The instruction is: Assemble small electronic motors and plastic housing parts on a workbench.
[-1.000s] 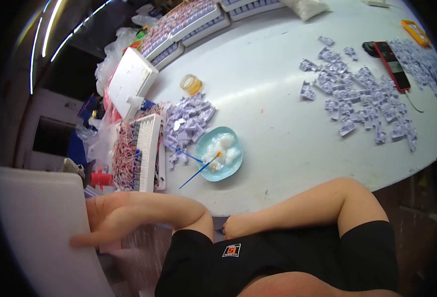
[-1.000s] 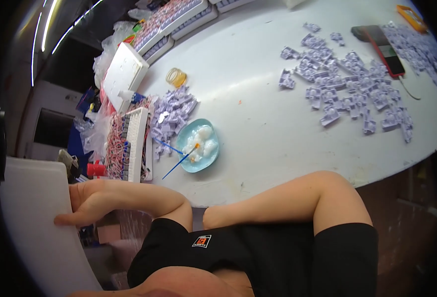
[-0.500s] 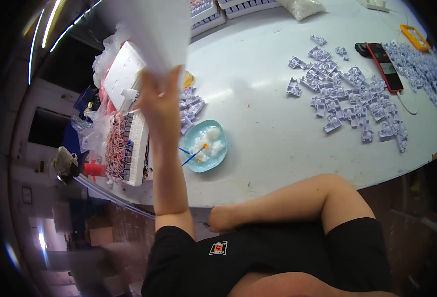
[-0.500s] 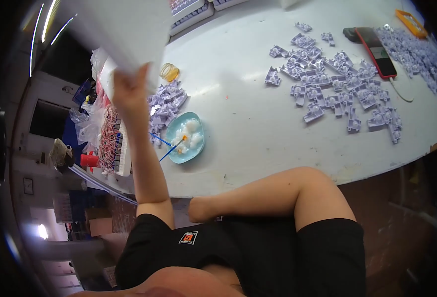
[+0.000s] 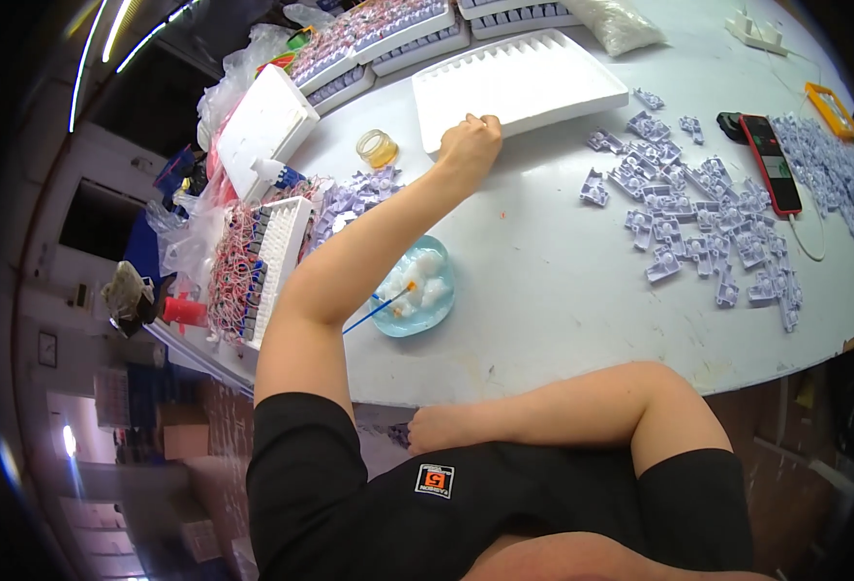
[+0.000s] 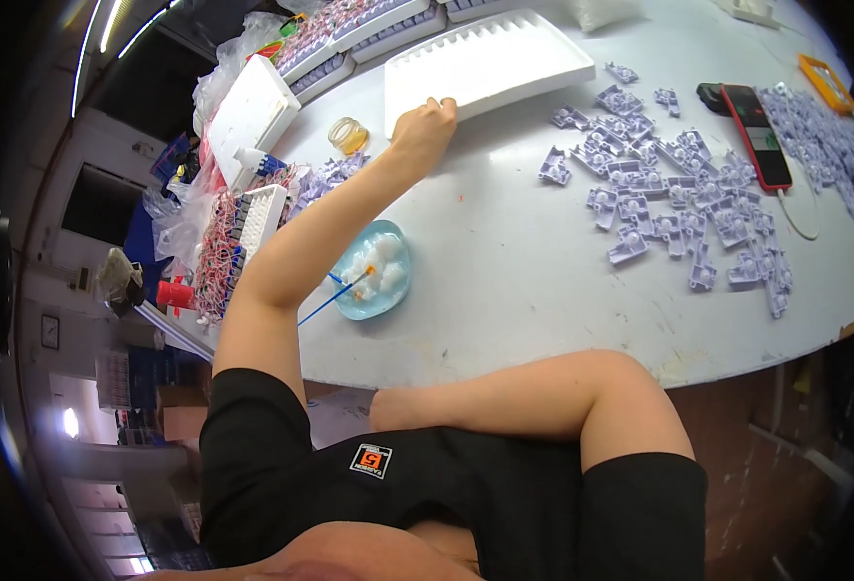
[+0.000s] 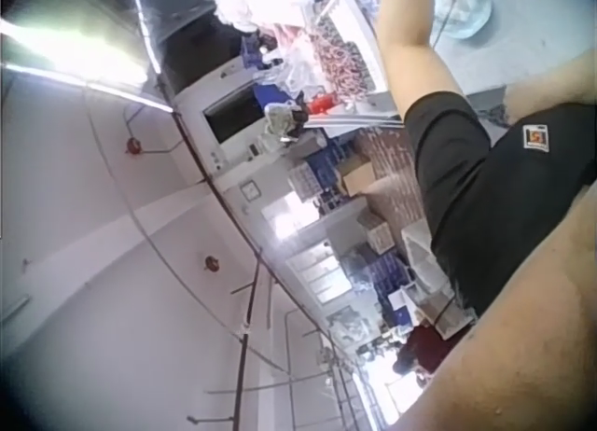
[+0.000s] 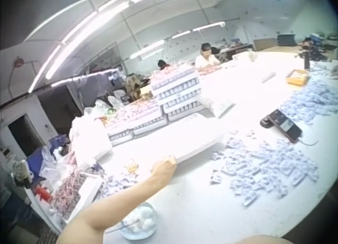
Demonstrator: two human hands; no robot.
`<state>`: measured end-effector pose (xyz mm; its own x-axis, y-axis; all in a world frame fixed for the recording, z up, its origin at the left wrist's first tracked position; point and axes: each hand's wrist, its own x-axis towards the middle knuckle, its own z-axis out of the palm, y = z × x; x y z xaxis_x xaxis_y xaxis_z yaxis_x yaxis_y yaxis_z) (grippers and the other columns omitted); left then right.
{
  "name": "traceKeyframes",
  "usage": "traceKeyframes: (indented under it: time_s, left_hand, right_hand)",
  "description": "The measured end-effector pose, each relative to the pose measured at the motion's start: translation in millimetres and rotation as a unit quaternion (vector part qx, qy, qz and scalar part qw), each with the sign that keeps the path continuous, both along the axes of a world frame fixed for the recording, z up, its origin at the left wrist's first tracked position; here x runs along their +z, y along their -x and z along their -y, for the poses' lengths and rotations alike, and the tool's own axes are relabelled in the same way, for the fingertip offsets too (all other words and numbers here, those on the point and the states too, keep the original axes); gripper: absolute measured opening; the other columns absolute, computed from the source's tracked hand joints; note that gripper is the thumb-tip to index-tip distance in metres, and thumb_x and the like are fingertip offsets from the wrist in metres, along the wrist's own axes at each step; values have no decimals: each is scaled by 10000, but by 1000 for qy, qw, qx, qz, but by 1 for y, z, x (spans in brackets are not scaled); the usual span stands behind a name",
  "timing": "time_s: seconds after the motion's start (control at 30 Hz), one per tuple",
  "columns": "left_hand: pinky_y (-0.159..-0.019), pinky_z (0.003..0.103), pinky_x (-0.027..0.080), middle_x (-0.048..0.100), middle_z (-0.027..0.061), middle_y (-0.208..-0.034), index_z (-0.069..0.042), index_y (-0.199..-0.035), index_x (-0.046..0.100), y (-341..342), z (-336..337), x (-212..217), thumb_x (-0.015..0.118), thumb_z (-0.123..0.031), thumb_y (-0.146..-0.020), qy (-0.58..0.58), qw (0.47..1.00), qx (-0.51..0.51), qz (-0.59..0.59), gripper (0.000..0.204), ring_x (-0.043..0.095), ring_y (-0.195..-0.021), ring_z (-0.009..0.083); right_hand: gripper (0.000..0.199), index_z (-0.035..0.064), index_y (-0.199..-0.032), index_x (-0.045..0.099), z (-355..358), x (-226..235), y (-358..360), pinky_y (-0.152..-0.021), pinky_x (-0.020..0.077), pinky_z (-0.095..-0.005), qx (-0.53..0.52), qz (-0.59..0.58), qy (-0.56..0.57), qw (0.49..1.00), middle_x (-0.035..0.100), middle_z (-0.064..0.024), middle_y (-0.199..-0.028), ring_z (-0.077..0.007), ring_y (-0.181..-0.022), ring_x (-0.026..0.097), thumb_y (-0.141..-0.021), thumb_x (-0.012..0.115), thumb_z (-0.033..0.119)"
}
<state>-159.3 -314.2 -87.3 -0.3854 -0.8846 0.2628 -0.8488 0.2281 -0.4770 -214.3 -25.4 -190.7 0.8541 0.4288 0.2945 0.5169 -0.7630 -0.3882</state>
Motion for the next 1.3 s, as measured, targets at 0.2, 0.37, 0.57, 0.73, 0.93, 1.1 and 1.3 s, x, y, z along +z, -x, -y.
traceKeyframes:
  time_s: [0.2, 0.37, 0.57, 0.73, 0.93, 1.1, 1.3]
  left_hand:
    - [-672, 435, 545, 706, 146, -828, -90, -872, 720, -48, 58, 55, 433, -545, -917, -2, 969, 129, -211, 540, 687, -778, 356]
    - [-849, 503, 493, 614, 212, -1161, -143, -1060, 683, -246, 127, 46, 494, -242, -883, 36, 966, 250, -60, 277, 600, -1077, 367]
    - [-1015, 710, 221, 285, 110, -1535, -271, -1288, 583, -345, 148, -9, 452, -295, -935, -93, 924, 278, 247, 377, 240, -1417, 329]
    - [-1068, 695, 124, 251, 78, -1556, -240, -1423, 445, -357, 158, -2, 425, -374, -945, -214, 813, 383, 383, 498, 183, -1436, 331]
    - [-1064, 690, 146, 229, 98, -1561, -147, -1475, 343, -308, 150, 53, 458, -434, -920, -181, 752, 499, 390, 635, 178, -1428, 368]
    - [-1027, 658, 288, 233, 127, -1551, -148, -1461, 369, -361, 140, 110, 490, -325, -924, -100, 797, 542, 247, 578, 218, -1412, 396]
    - [-1019, 554, 388, 354, 172, -1470, -70, -1256, 603, -397, 122, 115, 447, -247, -925, -32, 861, 472, 188, 406, 353, -1333, 425]
  right_hand:
    - [201, 50, -970, 664, 12, 15, -11, -709, 499, -367, -32, -81, -338, 937, 663, -114, -856, -291, -792, 638, -886, 560, 200]
    - [267, 73, -1125, 630, 23, 9, -36, -768, 476, -331, -45, -159, -572, 804, 672, -97, -912, -196, -860, 637, -923, 569, 236]
    - [286, 68, -1145, 621, 33, 2, -44, -803, 468, -309, -30, -162, -612, 774, 669, -84, -946, -181, -892, 626, -938, 549, 251]
    - [294, 63, -1147, 619, 35, 2, -49, -820, 464, -302, -7, -186, -677, 712, 668, -82, -968, -175, -911, 621, -948, 533, 261]
    - [304, 56, -1149, 618, 39, 0, -49, -839, 460, -293, 23, -234, -740, 630, 665, -78, -994, -168, -933, 613, -960, 515, 272]
    - [369, 31, -1173, 603, 53, 23, -45, -896, 443, -274, 1, -301, -689, 659, 648, -69, -1101, -153, -1024, 586, -991, 480, 326]
    - [364, 23, -1171, 601, 52, 24, -38, -897, 441, -268, 4, -286, -680, 675, 642, -66, -1116, -138, -1017, 581, -987, 491, 318]
